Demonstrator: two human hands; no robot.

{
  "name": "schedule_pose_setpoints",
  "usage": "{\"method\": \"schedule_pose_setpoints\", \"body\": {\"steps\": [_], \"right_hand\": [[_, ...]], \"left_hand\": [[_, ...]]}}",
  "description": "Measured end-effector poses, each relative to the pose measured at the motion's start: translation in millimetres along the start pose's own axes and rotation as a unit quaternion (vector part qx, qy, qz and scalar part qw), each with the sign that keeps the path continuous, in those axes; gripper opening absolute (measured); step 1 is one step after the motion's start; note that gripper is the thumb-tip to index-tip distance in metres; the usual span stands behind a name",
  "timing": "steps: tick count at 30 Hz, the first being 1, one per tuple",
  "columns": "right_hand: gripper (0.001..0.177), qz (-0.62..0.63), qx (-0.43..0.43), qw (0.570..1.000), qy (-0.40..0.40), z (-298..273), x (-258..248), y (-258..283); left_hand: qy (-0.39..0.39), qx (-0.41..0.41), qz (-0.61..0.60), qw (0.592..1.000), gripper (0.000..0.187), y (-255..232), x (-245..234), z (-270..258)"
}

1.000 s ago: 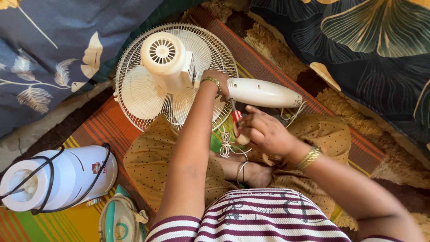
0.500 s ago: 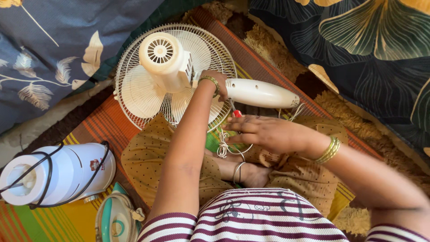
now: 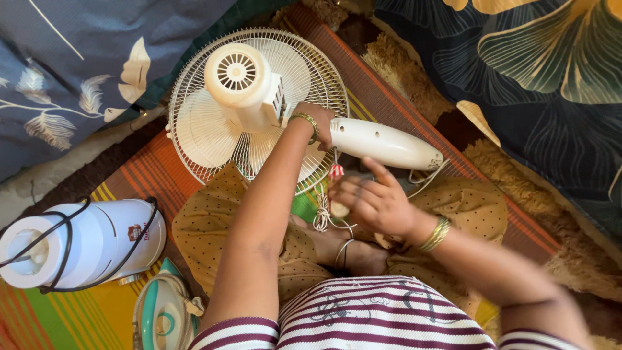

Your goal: The person uses a screwdriver to remove screws from the back of a white table fan. They then detach the fan head from the stand, remove a small plastic cap, and reattach the fan head to the stand, securing it with the cap.

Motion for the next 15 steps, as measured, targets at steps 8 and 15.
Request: {"method": "schedule_pose_setpoints", "body": {"steps": [8,15], "right_hand": [[0.054,0.195,0.257,0.945,-0.057,-19,12,-8],[0.052,0.357,-0.053,0.857,0.369,42,-25,-18]], "left_hand": [[0.018,-0.027,-0.01,0.999,0.076,2,-5,5],[0.011,-0.026,-0.006,1.0,0.067,1,-2,4]]}}
Point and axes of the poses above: each hand's wrist, its own z-axis towards the middle knuckle, its own x-axis out of the palm, y = z × x, the point moved 5 cm from there along z, towards the middle knuckle, and after that the axes turned 5 degrees about x, right-handed, at the moved point
